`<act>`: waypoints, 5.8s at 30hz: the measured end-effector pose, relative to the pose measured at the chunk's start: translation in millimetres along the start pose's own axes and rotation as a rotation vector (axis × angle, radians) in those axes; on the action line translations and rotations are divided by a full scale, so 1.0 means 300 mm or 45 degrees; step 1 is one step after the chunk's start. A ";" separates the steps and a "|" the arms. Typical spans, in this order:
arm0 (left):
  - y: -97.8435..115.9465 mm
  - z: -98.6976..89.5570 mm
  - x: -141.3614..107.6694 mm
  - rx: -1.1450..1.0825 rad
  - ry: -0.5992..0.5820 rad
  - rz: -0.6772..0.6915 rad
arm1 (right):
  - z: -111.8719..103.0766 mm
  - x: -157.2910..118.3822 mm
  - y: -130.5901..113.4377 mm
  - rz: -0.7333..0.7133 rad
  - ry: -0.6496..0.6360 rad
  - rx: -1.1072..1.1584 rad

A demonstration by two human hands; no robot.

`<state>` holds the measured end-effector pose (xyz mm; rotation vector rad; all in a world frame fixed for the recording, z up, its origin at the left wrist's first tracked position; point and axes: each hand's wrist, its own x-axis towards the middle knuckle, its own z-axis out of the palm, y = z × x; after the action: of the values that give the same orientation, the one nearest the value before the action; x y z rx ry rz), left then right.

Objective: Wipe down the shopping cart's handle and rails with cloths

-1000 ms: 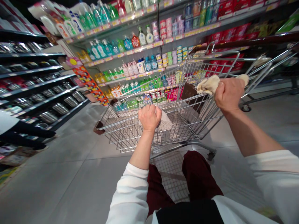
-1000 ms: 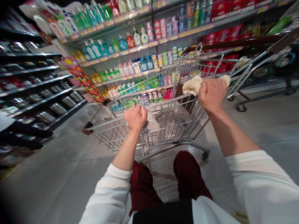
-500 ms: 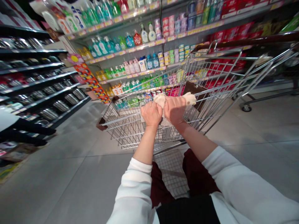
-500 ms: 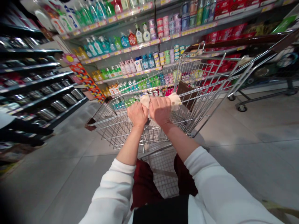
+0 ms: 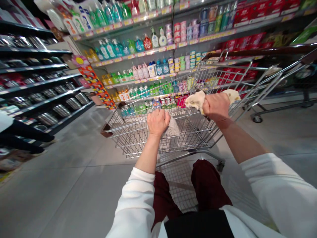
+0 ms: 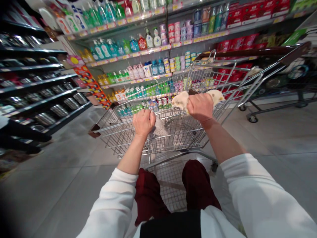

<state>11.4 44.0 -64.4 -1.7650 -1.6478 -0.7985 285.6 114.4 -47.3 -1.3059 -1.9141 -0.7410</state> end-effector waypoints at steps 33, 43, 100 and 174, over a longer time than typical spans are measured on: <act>-0.642 -0.128 -0.212 0.174 -0.010 -0.471 | 0.040 0.006 0.254 0.399 -0.026 -0.171; -0.568 -0.113 -0.186 0.226 0.035 -0.571 | 0.017 -0.002 0.145 0.375 0.082 -0.073; -0.606 -0.135 -0.205 0.207 -0.019 -0.502 | 0.035 0.002 0.288 0.457 0.000 -0.074; 0.031 -0.002 -0.036 -0.068 0.060 -0.382 | 0.063 -0.037 -0.488 -0.050 0.224 0.375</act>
<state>20.0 36.1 -72.6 -1.5403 -1.9014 -1.0181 146.5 74.6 -78.0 -0.9917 -1.8297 -0.5482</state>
